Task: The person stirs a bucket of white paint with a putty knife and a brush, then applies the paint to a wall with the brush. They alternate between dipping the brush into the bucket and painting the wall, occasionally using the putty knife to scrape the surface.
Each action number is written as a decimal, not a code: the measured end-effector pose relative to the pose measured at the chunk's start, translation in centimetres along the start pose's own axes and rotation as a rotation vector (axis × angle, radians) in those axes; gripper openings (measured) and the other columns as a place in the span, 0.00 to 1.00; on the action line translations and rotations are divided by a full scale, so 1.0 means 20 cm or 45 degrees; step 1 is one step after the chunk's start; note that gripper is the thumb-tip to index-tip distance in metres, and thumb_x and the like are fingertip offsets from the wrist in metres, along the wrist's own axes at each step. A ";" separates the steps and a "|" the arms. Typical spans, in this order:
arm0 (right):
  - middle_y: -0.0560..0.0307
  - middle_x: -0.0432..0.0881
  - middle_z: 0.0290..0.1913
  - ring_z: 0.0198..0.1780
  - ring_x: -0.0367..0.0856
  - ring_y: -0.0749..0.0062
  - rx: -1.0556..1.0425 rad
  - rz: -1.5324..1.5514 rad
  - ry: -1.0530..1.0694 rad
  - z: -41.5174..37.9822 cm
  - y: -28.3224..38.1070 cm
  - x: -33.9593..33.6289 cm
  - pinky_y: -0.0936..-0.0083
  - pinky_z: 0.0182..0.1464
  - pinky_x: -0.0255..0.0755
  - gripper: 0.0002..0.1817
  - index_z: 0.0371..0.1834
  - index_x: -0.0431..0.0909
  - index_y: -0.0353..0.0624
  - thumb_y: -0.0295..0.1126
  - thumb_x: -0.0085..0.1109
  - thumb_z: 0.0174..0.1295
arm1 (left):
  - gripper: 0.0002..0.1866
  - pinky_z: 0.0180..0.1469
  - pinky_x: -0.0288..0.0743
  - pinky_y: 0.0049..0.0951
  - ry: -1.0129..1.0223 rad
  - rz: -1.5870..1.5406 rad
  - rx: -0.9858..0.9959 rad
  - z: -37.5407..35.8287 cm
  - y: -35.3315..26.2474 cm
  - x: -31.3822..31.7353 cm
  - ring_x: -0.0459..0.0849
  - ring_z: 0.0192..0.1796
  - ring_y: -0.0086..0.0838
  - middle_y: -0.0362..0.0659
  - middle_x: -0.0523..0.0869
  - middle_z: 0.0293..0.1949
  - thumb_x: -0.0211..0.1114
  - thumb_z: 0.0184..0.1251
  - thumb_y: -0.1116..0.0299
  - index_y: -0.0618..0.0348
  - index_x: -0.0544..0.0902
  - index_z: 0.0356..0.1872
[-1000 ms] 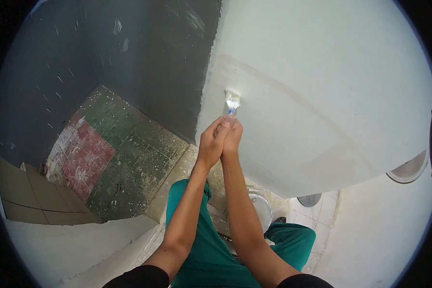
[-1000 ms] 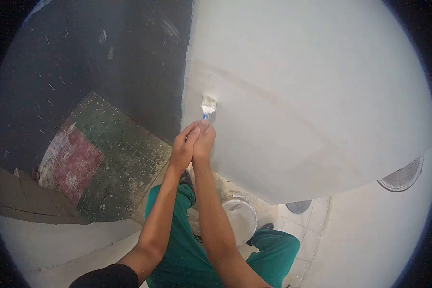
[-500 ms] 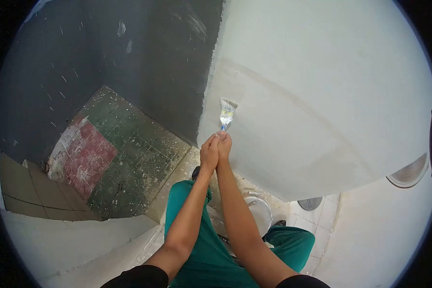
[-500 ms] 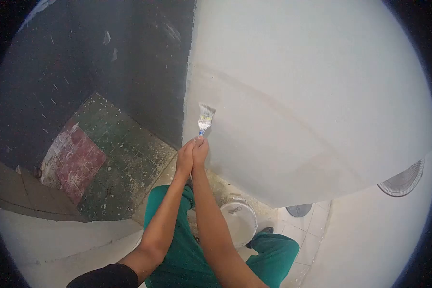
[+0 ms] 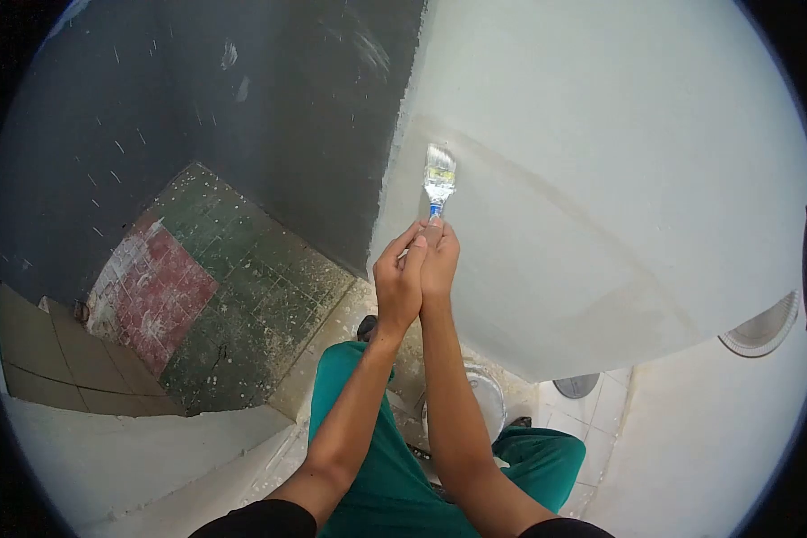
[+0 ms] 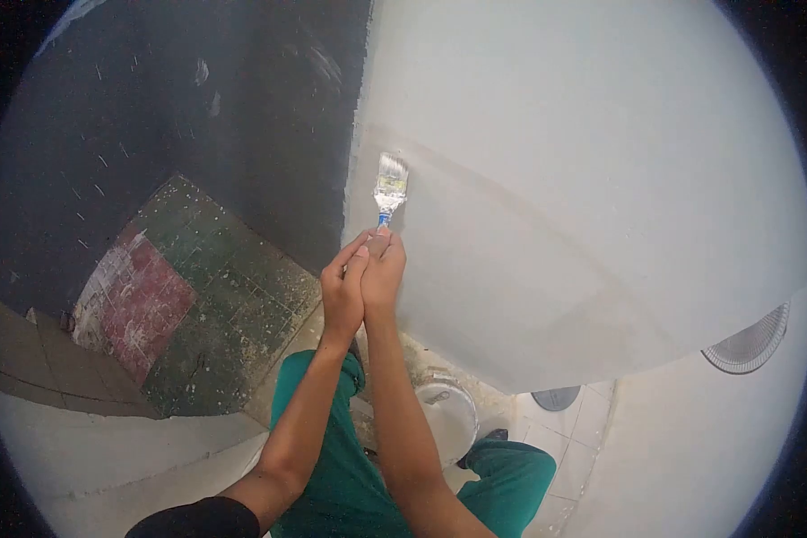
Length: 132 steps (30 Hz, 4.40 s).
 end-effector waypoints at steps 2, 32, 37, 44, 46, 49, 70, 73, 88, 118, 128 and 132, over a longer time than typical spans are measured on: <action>0.58 0.76 0.29 0.29 0.72 0.77 -0.049 -0.037 0.006 -0.01 0.05 0.01 0.73 0.32 0.69 0.17 0.40 0.74 0.35 0.38 0.41 0.76 | 0.23 0.57 0.74 0.26 0.009 -0.038 0.022 0.00 0.00 0.00 0.82 0.55 0.31 0.55 0.84 0.53 0.56 0.72 0.66 0.75 0.77 0.60; 0.61 0.75 0.25 0.26 0.73 0.77 0.119 0.132 -0.109 -0.02 -0.21 -0.04 0.73 0.27 0.68 0.15 0.29 0.74 0.35 0.33 0.46 0.72 | 0.21 0.52 0.76 0.27 0.182 0.424 -0.160 0.04 -0.07 -0.05 0.85 0.48 0.29 0.50 0.89 0.44 0.60 0.68 0.61 0.72 0.84 0.50; 0.61 0.72 0.25 0.25 0.71 0.78 -0.043 0.071 -0.190 -0.08 0.16 -0.09 0.75 0.26 0.67 0.15 0.34 0.71 0.36 0.35 0.43 0.76 | 0.20 0.43 0.78 0.27 0.192 0.127 -0.039 -0.02 -0.19 0.07 0.86 0.40 0.31 0.54 0.87 0.44 0.61 0.69 0.62 0.73 0.82 0.51; 0.59 0.74 0.26 0.23 0.72 0.79 -0.096 0.008 -0.145 0.03 -0.01 -0.11 0.78 0.25 0.68 0.15 0.39 0.72 0.35 0.36 0.43 0.77 | 0.22 0.47 0.77 0.28 0.206 0.159 0.041 0.02 -0.05 0.07 0.85 0.46 0.32 0.54 0.87 0.46 0.59 0.72 0.61 0.72 0.81 0.53; 0.58 0.74 0.26 0.31 0.73 0.75 0.000 0.001 -0.179 0.06 -0.13 -0.12 0.72 0.35 0.69 0.16 0.34 0.73 0.36 0.36 0.44 0.76 | 0.22 0.48 0.77 0.30 0.205 0.203 0.004 0.05 0.08 0.05 0.85 0.48 0.35 0.56 0.87 0.48 0.58 0.72 0.60 0.72 0.81 0.54; 0.56 0.76 0.28 0.30 0.74 0.73 -0.002 -0.178 -0.223 0.07 -0.35 -0.13 0.71 0.33 0.70 0.15 0.33 0.74 0.36 0.36 0.48 0.73 | 0.25 0.50 0.77 0.34 0.177 0.297 -0.108 0.05 0.24 -0.02 0.85 0.51 0.45 0.60 0.85 0.50 0.59 0.71 0.56 0.73 0.81 0.51; 0.52 0.75 0.18 0.15 0.71 0.68 0.941 -0.496 -0.417 -1.04 -0.98 -1.80 0.68 0.15 0.59 0.18 0.23 0.77 0.31 0.36 0.52 0.63 | 0.40 0.44 0.82 0.37 1.470 0.654 -1.378 -1.40 1.40 0.39 0.86 0.40 0.37 0.55 0.85 0.46 0.33 0.77 0.38 0.70 0.79 0.49; 0.55 0.73 0.17 0.14 0.66 0.71 1.042 -0.377 -0.466 -1.19 -1.09 -1.90 0.70 0.15 0.56 0.18 0.21 0.76 0.32 0.36 0.53 0.64 | 0.41 0.32 0.83 0.39 1.456 0.680 -1.300 -1.56 1.55 0.40 0.85 0.27 0.37 0.53 0.85 0.30 0.34 0.78 0.40 0.75 0.81 0.37; 0.55 0.75 0.18 0.14 0.68 0.74 1.253 0.365 -0.720 -1.57 -1.79 -1.81 0.73 0.15 0.56 0.13 0.23 0.76 0.39 0.32 0.56 0.65 | 0.38 0.46 0.81 0.41 1.544 1.200 -1.691 -1.90 2.01 0.16 0.88 0.38 0.48 0.64 0.86 0.40 0.49 0.72 0.42 0.80 0.81 0.48; 0.31 0.83 0.45 0.50 0.83 0.39 1.109 -1.163 -0.394 -0.93 -1.71 -1.98 0.52 0.52 0.77 0.22 0.43 0.80 0.30 0.42 0.64 0.58 | 0.16 0.19 0.70 0.34 0.794 1.048 -2.178 -1.87 2.30 -0.05 0.76 0.21 0.32 0.48 0.79 0.27 0.49 0.77 0.62 0.67 0.76 0.37; 0.35 0.84 0.40 0.43 0.84 0.40 1.072 -1.265 -0.318 -0.90 -1.84 -1.96 0.51 0.47 0.77 0.28 0.39 0.82 0.32 0.52 0.65 0.59 | 0.20 0.16 0.65 0.35 1.134 1.251 -2.129 -2.03 2.30 -0.03 0.72 0.16 0.32 0.49 0.79 0.21 0.58 0.73 0.62 0.69 0.77 0.23; 0.36 0.85 0.39 0.43 0.84 0.39 1.139 -1.249 -0.385 -0.88 -1.84 -1.92 0.50 0.47 0.78 0.28 0.40 0.82 0.32 0.53 0.64 0.61 | 0.20 0.17 0.68 0.35 1.219 1.324 -2.045 -2.06 2.30 -0.06 0.76 0.19 0.33 0.51 0.81 0.22 0.65 0.69 0.60 0.68 0.79 0.24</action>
Point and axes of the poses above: each hand's wrist, its own z-axis towards the middle knuckle, its own x-axis out of the palm, y = z × x, the point moved 4 cm from there along z, towards the middle knuckle
